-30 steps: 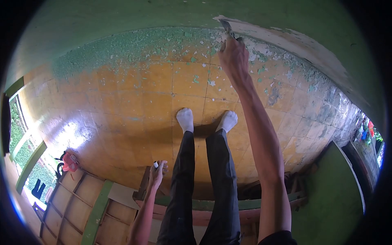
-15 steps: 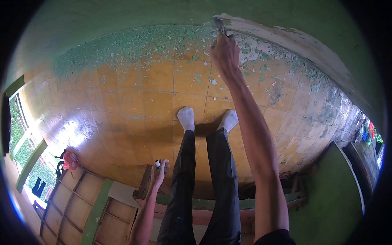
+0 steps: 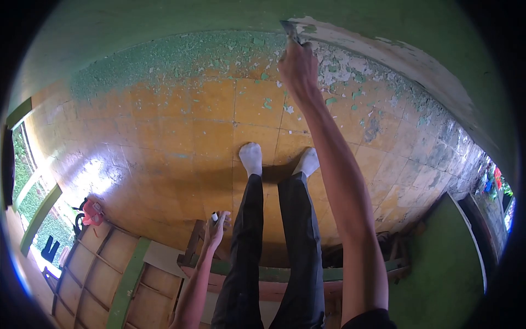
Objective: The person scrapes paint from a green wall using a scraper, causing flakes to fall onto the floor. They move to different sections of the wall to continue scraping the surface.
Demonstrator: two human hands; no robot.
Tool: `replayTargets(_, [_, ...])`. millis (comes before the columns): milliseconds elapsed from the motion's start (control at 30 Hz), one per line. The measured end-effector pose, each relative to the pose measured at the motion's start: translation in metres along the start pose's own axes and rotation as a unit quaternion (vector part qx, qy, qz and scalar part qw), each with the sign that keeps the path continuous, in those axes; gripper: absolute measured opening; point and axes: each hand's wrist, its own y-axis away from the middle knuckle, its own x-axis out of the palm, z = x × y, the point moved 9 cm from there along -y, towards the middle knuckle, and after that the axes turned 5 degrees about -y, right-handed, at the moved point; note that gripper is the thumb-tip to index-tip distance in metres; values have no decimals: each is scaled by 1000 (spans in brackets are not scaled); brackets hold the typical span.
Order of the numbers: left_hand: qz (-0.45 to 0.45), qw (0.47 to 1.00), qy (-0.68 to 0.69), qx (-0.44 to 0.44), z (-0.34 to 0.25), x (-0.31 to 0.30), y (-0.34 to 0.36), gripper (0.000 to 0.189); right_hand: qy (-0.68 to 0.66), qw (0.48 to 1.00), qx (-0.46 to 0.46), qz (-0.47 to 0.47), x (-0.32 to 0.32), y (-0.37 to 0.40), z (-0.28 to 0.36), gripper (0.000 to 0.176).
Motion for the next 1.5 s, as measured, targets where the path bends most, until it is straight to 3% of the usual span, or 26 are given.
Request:
replayTargets(100, [-20,1000,10,-15,3,-8,-2,36,29,996,33,74,20,-13,-4,38])
replayTargets(200, [-9,1000,12,-25,16,-9,-8,37,-23,999,27,-20,-45,31,25,39])
replayTargets(233, [-8,1000,6,-19,16,-10,-8,37,2,999,-5,-41,-39,26,12,40])
replayTargets(367, [-5,1000,-4,-15,3,-11,-5,38,56,998,-2,-21,-13,23,5,39])
replayTargets(433, [-7,1000,7,-16,7,-16,-5,38,14,998,65,12,-19,24,-6,37])
replayTargets(600, [2,1000,-16,-22,11,-14,-5,38,63,998,5,-4,-35,-6,-12,36])
replayTargets(633, [2,999,-25,-26,14,-14,-5,38,71,996,27,38,-19,-17,-21,37])
replayTargets(733, [3,999,-53,-8,14,-18,-6,38,68,997,1,31,-5,-25,-15,30])
replayTargets(833, [-11,999,5,-32,14,-19,-3,36,33,999,31,21,-24,0,-20,36])
replayTargets(933, [-5,1000,-26,-7,14,-18,-5,36,11,1000,26,3,-20,-3,-20,37])
replayTargets(1033, [-16,1000,-19,-13,15,-21,-7,36,52,998,-26,7,-5,-14,-11,36])
replayTargets(1133, [-7,999,-43,-25,10,-17,-5,37,-13,1000,10,-25,-36,15,0,36])
replayTargets(1333, [-12,1000,-25,-1,-5,-11,-4,35,50,994,52,84,35,-25,-25,34])
replayTargets(1467, [2,999,-39,-31,-1,-6,-6,38,-18,999,43,-19,-18,10,-19,39])
replayTargets(1500, [7,998,-52,-18,2,-4,-9,39,-3,999,40,-2,-21,8,-19,41])
